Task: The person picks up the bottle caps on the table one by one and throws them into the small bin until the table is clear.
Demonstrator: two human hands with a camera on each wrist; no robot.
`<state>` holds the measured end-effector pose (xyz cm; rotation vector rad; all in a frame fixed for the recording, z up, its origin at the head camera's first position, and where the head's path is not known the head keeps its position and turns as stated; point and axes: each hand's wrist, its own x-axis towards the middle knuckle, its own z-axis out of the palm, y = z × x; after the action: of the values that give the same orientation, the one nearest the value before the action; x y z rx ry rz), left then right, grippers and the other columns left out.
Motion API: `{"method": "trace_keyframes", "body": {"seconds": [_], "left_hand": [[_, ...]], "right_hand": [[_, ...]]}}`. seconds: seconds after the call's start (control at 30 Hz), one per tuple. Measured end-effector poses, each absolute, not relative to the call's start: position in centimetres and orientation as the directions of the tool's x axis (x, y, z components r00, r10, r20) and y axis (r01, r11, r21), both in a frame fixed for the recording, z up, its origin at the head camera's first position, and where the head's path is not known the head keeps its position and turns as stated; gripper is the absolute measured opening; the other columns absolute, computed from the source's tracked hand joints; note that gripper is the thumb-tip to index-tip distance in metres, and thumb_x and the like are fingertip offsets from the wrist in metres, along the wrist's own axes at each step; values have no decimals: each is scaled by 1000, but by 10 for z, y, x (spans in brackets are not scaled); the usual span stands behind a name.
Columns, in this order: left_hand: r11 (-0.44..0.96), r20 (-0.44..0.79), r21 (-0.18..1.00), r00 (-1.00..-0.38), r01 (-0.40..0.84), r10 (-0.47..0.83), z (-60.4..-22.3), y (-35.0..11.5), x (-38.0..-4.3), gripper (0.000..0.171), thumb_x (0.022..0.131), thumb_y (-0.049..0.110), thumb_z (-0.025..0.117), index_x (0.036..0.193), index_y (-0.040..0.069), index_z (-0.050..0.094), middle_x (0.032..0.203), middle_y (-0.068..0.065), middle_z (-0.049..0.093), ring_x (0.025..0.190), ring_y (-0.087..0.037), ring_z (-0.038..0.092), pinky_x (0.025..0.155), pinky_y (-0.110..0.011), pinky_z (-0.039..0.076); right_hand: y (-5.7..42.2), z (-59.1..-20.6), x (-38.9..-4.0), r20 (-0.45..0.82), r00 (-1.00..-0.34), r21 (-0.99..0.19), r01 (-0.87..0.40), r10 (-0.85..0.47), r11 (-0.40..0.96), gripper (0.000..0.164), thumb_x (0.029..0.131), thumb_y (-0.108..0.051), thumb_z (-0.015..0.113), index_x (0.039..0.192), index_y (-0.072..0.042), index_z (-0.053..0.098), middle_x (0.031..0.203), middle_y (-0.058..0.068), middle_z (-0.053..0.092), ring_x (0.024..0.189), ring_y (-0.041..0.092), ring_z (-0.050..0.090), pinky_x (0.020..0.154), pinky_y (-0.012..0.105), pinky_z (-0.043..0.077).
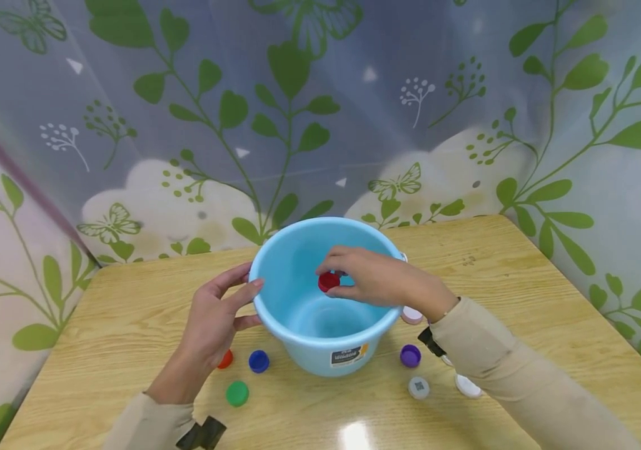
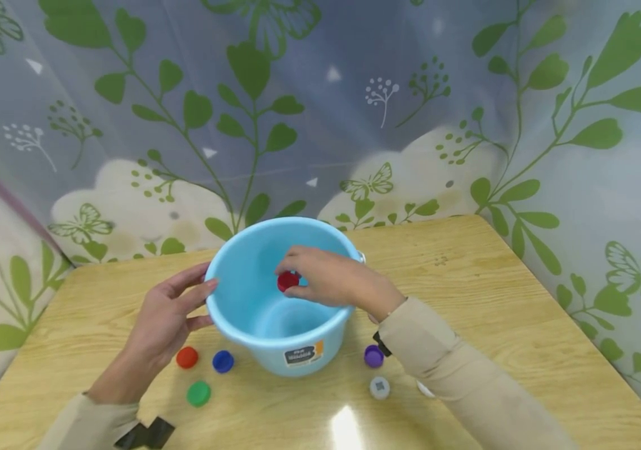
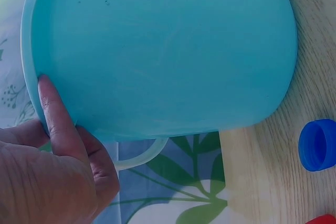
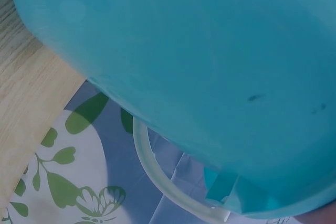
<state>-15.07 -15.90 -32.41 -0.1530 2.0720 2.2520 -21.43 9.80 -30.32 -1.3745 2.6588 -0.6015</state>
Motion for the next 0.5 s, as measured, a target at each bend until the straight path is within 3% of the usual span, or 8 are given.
{"method": "trace_keyframes", "body": {"seconds": [0.5], "left_hand": [[-79,-140,987,-990,-137,-27,-324,-158,-151,44,92,17,67,133,6,54,120,-11,45,103,-30,62,70,-35,59]], "right_hand": [[99,-304,-213,75,-611,-378,-748,-788,545,32,93,-27,65,121,-11,63,117,-2,57,99,10,57,86,26,50]]}}
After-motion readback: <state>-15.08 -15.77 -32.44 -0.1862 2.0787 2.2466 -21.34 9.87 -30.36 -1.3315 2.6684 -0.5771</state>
